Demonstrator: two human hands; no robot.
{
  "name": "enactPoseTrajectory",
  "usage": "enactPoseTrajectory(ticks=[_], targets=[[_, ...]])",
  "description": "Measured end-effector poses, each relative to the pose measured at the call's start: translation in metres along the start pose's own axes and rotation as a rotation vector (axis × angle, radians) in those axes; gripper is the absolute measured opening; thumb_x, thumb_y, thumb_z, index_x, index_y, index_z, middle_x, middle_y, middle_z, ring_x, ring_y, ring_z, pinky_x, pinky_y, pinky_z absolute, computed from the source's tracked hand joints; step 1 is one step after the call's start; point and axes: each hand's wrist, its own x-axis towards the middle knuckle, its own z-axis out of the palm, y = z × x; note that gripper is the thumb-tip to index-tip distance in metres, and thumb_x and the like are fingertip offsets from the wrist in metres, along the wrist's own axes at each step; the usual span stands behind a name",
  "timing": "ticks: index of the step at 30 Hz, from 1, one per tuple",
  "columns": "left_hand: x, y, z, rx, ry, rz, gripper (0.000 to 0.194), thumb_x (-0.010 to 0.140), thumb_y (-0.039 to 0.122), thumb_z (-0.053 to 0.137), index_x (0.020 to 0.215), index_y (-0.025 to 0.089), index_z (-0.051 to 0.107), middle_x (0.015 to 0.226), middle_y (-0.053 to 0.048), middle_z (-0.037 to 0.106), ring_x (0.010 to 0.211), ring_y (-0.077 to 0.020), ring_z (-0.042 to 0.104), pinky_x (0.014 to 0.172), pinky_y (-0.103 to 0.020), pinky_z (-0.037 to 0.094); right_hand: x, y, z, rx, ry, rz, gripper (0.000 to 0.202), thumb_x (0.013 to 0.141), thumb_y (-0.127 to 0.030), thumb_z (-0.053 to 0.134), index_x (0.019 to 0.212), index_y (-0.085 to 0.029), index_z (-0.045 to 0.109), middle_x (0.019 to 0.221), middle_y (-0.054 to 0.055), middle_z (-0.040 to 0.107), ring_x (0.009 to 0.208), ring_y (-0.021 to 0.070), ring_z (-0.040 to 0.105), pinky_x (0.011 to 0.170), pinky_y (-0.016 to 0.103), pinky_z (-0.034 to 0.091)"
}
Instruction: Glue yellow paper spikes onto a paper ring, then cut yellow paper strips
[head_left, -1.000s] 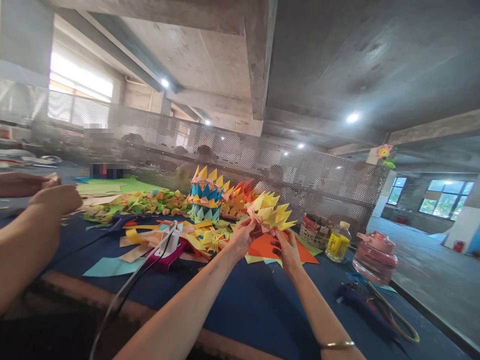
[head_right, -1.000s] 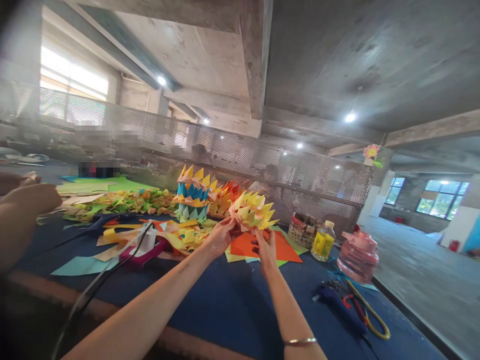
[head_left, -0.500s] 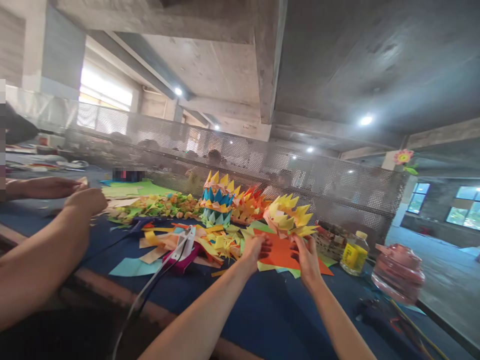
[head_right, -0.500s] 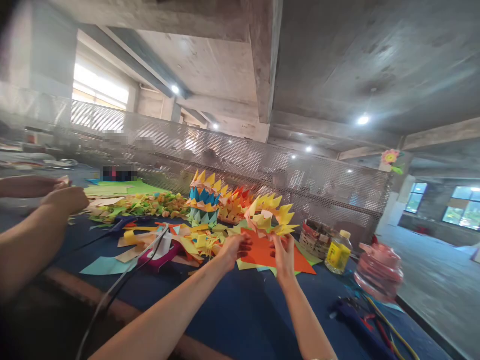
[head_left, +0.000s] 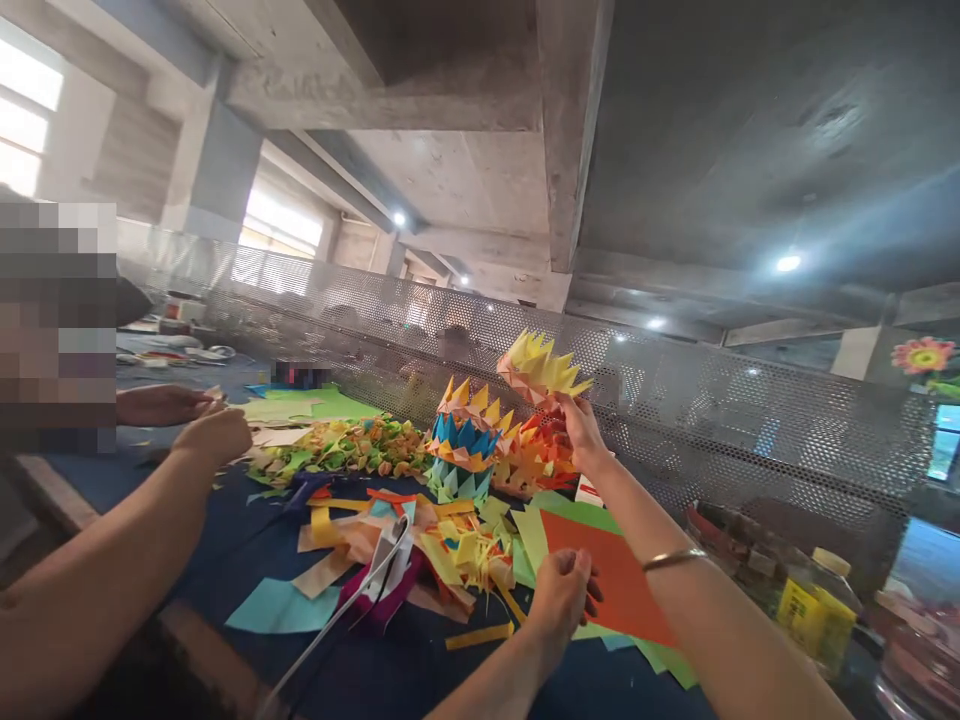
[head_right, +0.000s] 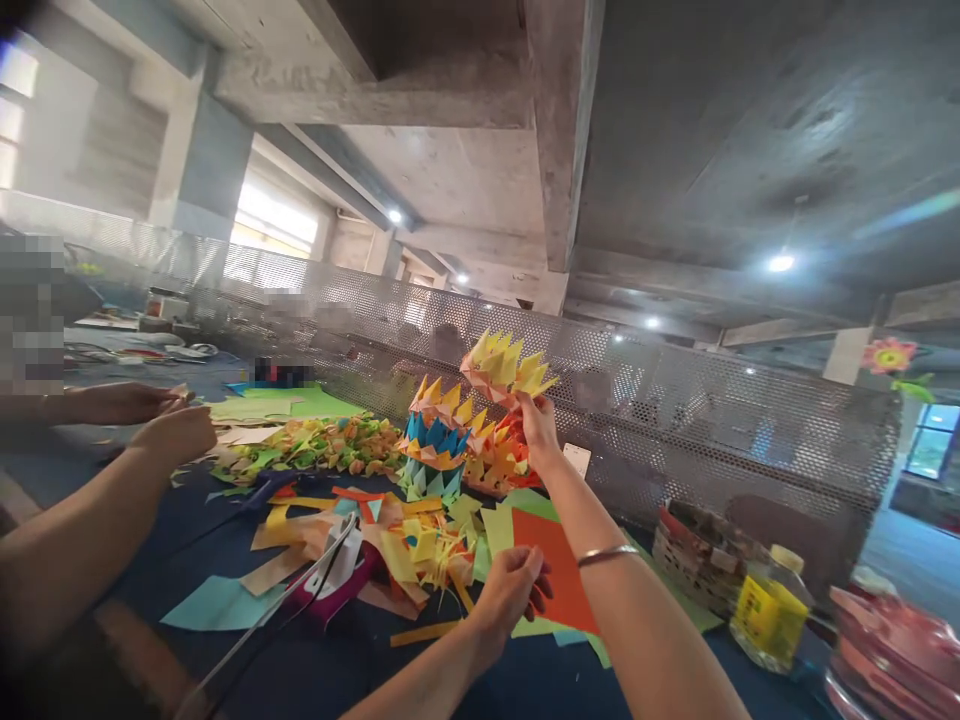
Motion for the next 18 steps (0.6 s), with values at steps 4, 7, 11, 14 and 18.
enactPoseTrajectory(ticks=[4, 7, 11, 14, 18], targets=[[0.004, 0.0, 0.003, 0.105, 0.033, 0.016, 0.046, 0.079, 0.061, 0.053, 0.061, 0.019, 0.049, 0.043, 0.003, 0.048, 0.029, -0.0083, 0.037, 0.035, -0.023, 0.019, 0.028, 0.01, 0.033, -0.021, -0.023, 0.053, 0.031, 0.091, -0.036, 0.054, 0.116, -0.017, 0.055, 0.112, 0.007, 0.06, 0.09, 0.0174, 0.062, 0.076, 0.037, 0.053], [0.005, 0.0, 0.005, 0.141, 0.026, 0.034, 0.05, 0.069, 0.07, 0.054, 0.053, 0.023, 0.045, 0.04, -0.001, 0.047, 0.029, -0.0103, 0.036, 0.037, -0.026, 0.02, 0.043, 0.025, 0.045, -0.046, -0.04, 0.076, 0.032, 0.091, -0.035, 0.054, 0.116, -0.017, 0.055, 0.113, 0.007, 0.059, 0.093, 0.0182, 0.061, 0.078, 0.038, 0.053], [0.004, 0.0, 0.008, 0.161, 0.019, 0.06, 0.051, 0.063, 0.073, 0.053, 0.046, 0.026, 0.042, 0.04, -0.004, 0.046, 0.03, -0.0115, 0.034, 0.039, -0.03, 0.024, 0.054, 0.044, 0.052, -0.086, -0.093, 0.084, 0.031, 0.09, -0.034, 0.055, 0.116, -0.017, 0.055, 0.116, 0.007, 0.059, 0.096, 0.0191, 0.061, 0.08, 0.04, 0.052], [0.001, 0.0, 0.011, 0.165, 0.031, 0.073, 0.05, 0.063, 0.07, 0.054, 0.044, 0.025, 0.042, 0.042, -0.004, 0.047, 0.031, -0.012, 0.036, 0.04, -0.032, 0.026, 0.058, 0.054, 0.054, -0.116, -0.128, 0.082, 0.033, 0.09, -0.034, 0.056, 0.117, -0.017, 0.055, 0.116, 0.008, 0.059, 0.096, 0.0194, 0.061, 0.08, 0.04, 0.052], [-0.002, 0.0, 0.012, 0.166, 0.033, 0.075, 0.047, 0.064, 0.063, 0.055, 0.043, 0.024, 0.043, 0.047, -0.007, 0.052, 0.035, -0.0136, 0.039, 0.041, -0.033, 0.03, 0.062, 0.066, 0.055, -0.162, -0.151, 0.049, 0.031, 0.091, -0.035, 0.054, 0.117, -0.017, 0.055, 0.115, 0.007, 0.059, 0.096, 0.0192, 0.061, 0.081, 0.04, 0.052]])
